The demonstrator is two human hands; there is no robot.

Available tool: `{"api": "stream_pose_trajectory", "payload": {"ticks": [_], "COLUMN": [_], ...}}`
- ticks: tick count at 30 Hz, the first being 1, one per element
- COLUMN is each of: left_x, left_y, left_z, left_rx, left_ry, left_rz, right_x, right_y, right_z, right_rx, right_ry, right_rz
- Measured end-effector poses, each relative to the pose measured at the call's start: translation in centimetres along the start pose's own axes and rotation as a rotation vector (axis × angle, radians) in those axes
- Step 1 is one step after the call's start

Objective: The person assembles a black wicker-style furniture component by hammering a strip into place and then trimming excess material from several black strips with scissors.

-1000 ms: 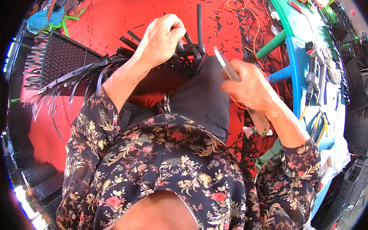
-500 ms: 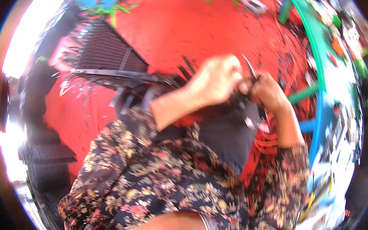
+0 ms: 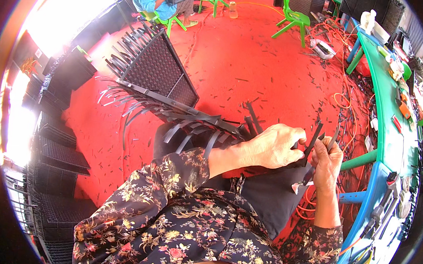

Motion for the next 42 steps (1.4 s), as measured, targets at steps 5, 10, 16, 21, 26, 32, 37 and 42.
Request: {"api": "stream_pose_trajectory", "payload": {"ticks": [5,10,16,21,26,32,37,42], "left_x": [0.1,0.2,0.1,0.6,0.2,0.8,1.0,0.9], "left_y": [0.3,0.9,1.2,1.4,1.5,1.7,1.8,1.8], "left_z": [0.3,-0.3,0.2,0.2,0.4,0.4,0.3,0.8], "left_rx": [-0.007,0.090,0.083,0.061,0.062,0.042,0.065,0.025], "left_ry": [0.020,0.123,0.146,0.067,0.039,0.038,0.097,0.033], "left_rz": [0.080,0.051,0.045,0.027,0.003,0.017,0.061,0.044], "right_x": [1.5,1.4,1.7,1.9,1.0,1.4,2.0,2.1], "right_y": [0.2,0.8,1.0,1.0,1.4,2.1,2.3,2.4], "right_z": [-0.5,0.4,1.4,0.4,1.7,0.9,0.4,0.3], "right_rx": [0.091,0.089,-0.084,-0.059,-0.042,-0.025,0.078,0.089], "right_ry": [-0.073,-0.062,-0.130,-0.022,0.013,0.033,0.069,0.069], "right_rz": [-0.010,0.085,0.159,0.051,-0.008,-0.229,-0.146,-0.086]}}
Point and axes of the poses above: each hand's wrist, its own y-axis away from the middle knuckle, its own z-axis out of the palm, x = y × z, the point moved 7 cm from there along -y, towards the middle knuckle, and after that the axes turned 11 degrees about -z, right-handed, at the moved point
